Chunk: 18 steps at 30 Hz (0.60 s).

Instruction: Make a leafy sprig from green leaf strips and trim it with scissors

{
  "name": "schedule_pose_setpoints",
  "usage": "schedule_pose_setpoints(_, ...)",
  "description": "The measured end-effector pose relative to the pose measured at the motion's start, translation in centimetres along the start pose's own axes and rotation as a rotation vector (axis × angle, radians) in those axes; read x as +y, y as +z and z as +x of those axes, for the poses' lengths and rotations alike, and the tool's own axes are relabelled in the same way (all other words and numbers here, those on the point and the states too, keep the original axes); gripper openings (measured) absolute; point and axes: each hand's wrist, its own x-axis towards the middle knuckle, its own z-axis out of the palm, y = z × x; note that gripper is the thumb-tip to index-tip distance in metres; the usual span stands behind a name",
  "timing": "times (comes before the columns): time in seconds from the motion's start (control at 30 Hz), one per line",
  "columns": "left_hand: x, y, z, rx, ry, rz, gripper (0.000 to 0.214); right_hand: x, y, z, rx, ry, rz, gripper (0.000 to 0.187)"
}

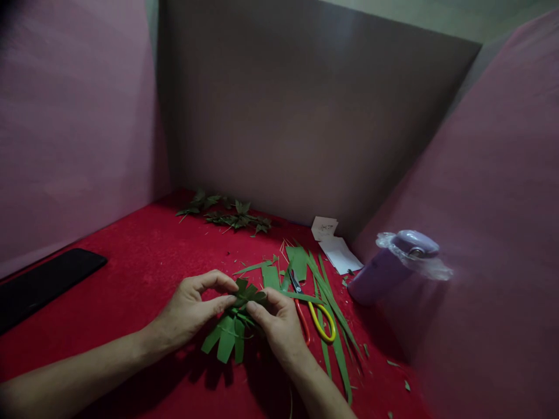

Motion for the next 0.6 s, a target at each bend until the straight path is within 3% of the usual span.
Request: schedule_pose_setpoints(0.6,0.96,0.06,0.09,0.033,-0.032,-0.049,0.003,0.19,-0.15,0.06,0.013,-0.038,-0.06,0.015)
